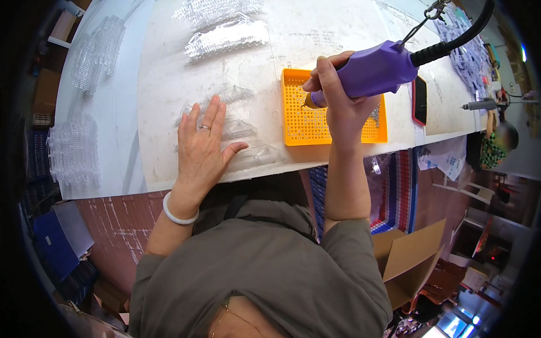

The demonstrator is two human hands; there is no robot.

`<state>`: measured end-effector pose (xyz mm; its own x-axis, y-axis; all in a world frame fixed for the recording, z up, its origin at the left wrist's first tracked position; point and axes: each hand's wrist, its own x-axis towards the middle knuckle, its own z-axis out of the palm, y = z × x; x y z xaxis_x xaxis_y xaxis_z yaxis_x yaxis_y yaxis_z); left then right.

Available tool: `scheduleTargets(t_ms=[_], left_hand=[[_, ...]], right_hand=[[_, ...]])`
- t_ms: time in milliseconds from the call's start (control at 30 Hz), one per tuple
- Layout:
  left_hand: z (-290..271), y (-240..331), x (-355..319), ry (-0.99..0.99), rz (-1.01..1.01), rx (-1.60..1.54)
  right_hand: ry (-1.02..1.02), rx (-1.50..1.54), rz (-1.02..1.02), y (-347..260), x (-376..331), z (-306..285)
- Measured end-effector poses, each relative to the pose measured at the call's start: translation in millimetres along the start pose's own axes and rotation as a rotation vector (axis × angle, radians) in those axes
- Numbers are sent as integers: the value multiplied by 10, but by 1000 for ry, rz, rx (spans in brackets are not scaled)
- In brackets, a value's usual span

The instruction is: Join small plastic components using a handheld assembly tool at a workshop station.

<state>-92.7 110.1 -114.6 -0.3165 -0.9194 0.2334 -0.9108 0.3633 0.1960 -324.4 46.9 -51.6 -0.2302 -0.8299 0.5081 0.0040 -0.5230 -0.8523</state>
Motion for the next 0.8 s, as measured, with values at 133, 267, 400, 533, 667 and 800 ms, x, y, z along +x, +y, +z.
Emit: scheduleTargets(t_ms=[133,267,400,533,667,800], left_hand=[[-5,-14,-5,0,-11,-20],[-26,-52,-15,28,-10,-71],[-29,-88,-25,75,-15,-86],[-13,-86,-38,83,-21,-155],[-27,-100,-58,92,-20,-165],[-35,-109,-37,54,-37,-165]], right_hand=[[-94,36,-26,0,8,13],[-33,38,0,-83,13,77],[-46,151,-93,-249,106,223],[-139,272,-168,-265,200,606],[-233,336,-127,-108,190,1068],[-258,368,-21,46,159,1369]])
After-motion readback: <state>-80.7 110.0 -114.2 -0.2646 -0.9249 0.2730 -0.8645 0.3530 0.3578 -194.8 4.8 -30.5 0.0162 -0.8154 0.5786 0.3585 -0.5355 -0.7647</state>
